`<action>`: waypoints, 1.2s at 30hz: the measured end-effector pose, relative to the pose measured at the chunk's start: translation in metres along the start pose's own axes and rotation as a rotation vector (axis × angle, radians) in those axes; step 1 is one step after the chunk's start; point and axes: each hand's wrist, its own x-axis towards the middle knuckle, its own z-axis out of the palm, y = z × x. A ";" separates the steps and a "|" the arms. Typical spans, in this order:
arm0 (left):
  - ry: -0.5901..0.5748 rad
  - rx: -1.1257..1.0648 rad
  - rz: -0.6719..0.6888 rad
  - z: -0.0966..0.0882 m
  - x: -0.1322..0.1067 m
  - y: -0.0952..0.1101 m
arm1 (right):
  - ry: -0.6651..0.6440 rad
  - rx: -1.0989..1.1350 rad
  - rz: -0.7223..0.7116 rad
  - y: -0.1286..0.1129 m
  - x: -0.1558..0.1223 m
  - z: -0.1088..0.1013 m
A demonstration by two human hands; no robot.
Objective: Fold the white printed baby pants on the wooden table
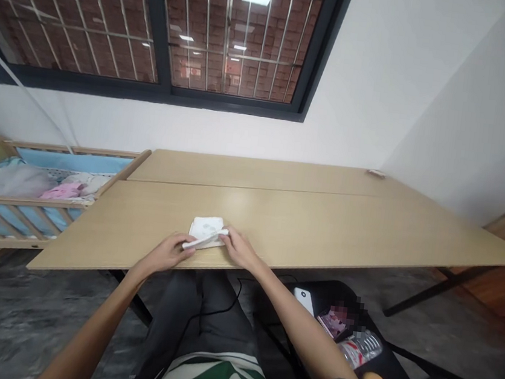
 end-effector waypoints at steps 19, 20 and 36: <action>0.499 0.343 -0.257 0.044 0.046 0.001 | 0.535 -0.101 0.357 0.003 0.051 0.039; 0.498 0.364 -0.220 0.044 0.045 0.003 | 0.524 -0.166 0.286 -0.002 0.049 0.039; 0.142 0.473 -0.155 0.056 0.049 -0.009 | -0.055 -0.371 0.137 0.005 0.051 0.046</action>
